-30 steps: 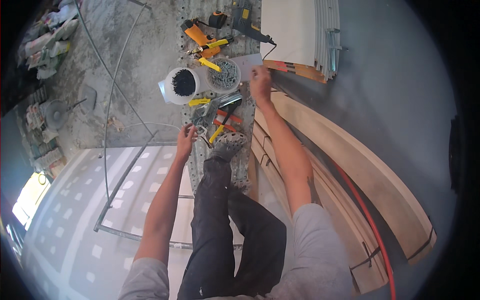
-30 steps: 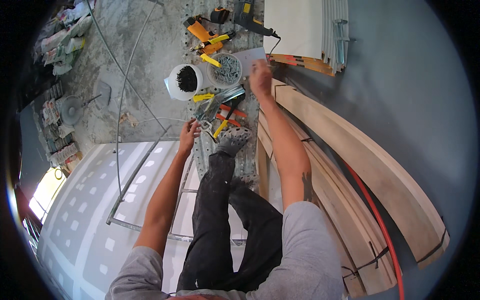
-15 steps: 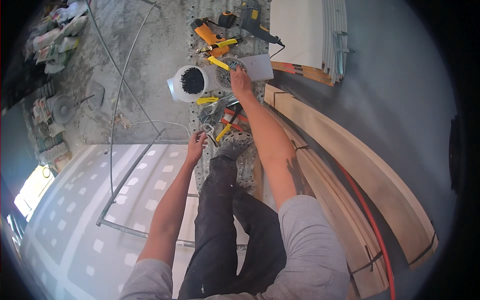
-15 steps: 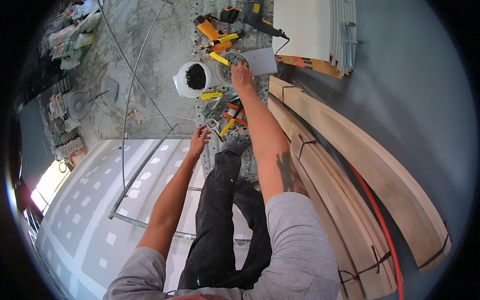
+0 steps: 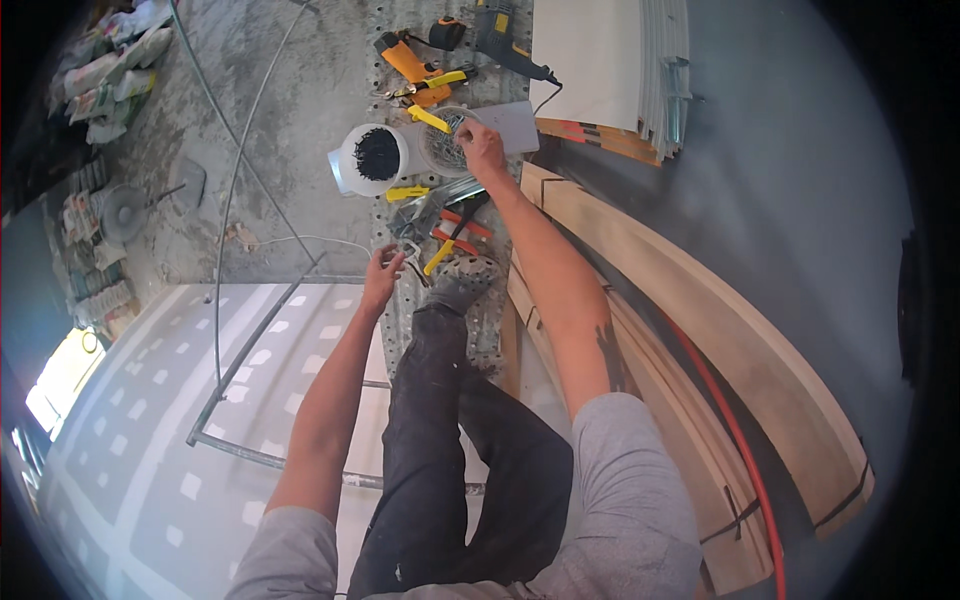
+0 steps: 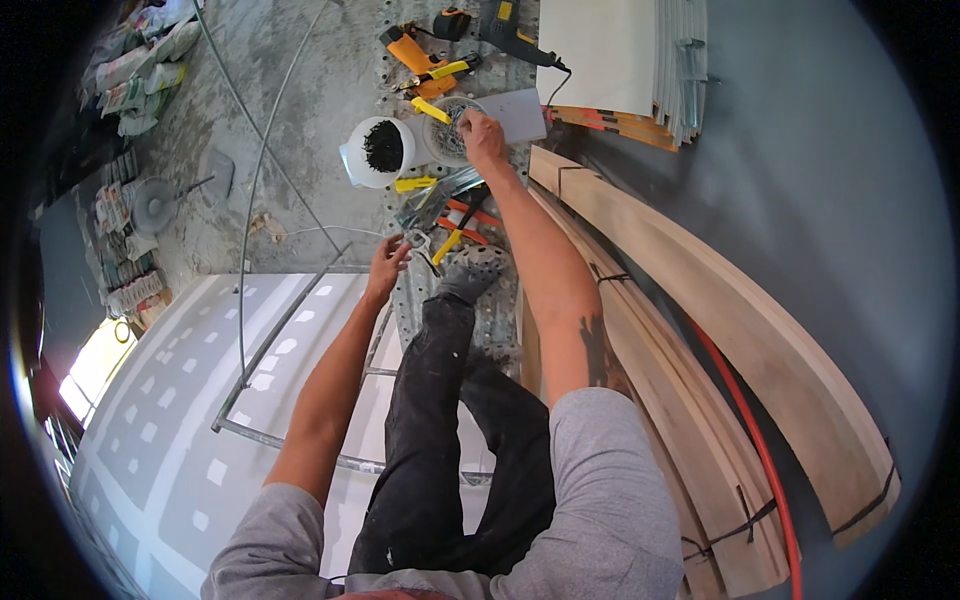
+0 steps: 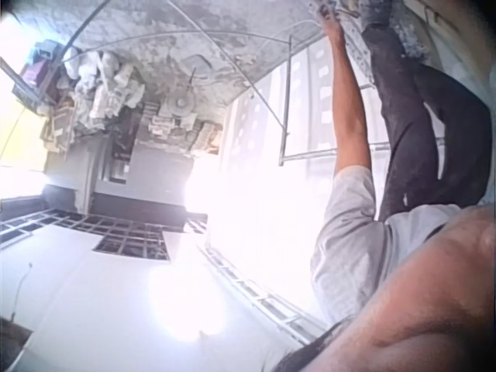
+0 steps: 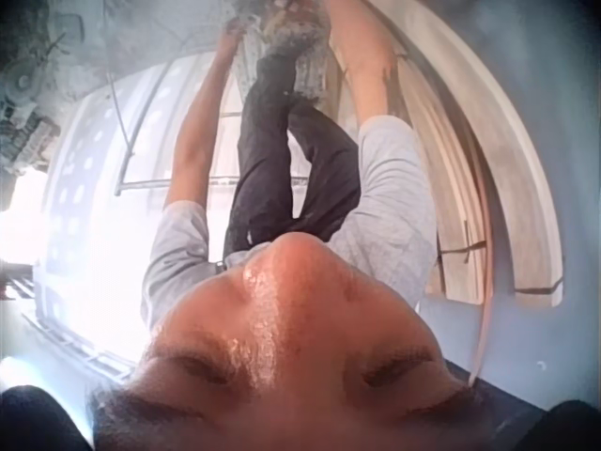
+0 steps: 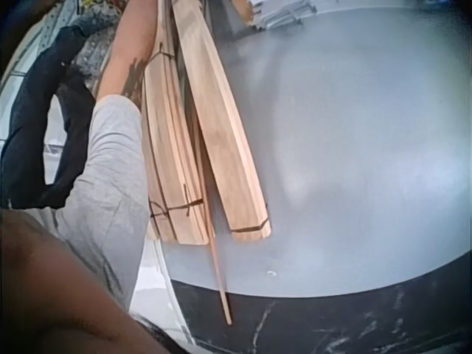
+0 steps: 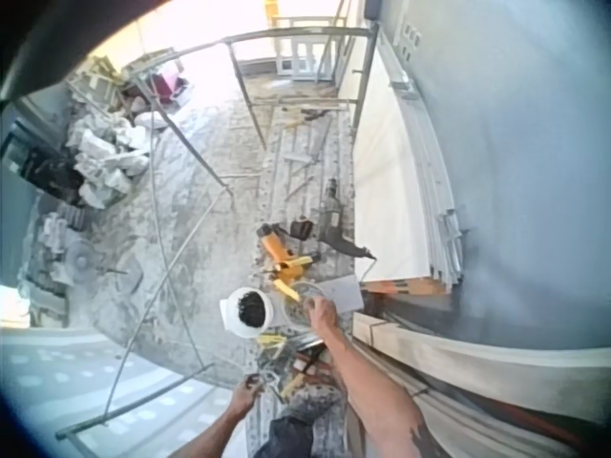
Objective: Install metal studs and tracks for a drywall partition using a drill and a riveter.
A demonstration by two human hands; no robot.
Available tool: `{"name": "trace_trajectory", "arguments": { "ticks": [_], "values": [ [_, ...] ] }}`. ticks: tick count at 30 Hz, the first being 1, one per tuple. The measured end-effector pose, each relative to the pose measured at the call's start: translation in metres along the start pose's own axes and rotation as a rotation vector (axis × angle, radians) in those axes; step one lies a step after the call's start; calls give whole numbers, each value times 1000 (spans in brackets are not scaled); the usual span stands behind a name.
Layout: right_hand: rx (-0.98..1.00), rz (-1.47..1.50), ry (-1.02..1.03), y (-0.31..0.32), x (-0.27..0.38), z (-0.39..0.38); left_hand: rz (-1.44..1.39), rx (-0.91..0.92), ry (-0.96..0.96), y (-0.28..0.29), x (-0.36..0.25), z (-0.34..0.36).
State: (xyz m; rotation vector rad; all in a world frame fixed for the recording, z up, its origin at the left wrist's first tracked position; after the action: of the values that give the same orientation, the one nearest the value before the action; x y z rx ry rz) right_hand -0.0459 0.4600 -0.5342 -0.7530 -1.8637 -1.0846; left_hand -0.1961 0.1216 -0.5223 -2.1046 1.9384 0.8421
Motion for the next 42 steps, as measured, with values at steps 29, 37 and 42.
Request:
{"name": "trace_trajectory", "arguments": {
  "ticks": [29, 37, 42],
  "values": [
    [-223, 141, -762, -42, -148, -219, 237, -63, -239, -20, -123, 78],
    [-262, -61, -778, -54, -166, -212, 332, -237, -407, -29, -159, 36],
    [-106, 410, -775, -115, -94, -228, 204, -371, -392, 70, -129, 17]
  ]
}}
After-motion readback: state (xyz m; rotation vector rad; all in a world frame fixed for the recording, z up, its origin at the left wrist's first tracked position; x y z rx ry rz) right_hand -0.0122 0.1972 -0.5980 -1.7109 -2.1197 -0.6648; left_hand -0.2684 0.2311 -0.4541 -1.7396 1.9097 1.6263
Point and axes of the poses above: each hand's wrist, its own z-axis towards the middle knuckle, its own y-axis out of the back of the hand, x = y × z, the point moved 7 cm from there along z, towards the middle knuckle, and after that the axes turned 8 degrees about z, right-handed, at the moved point
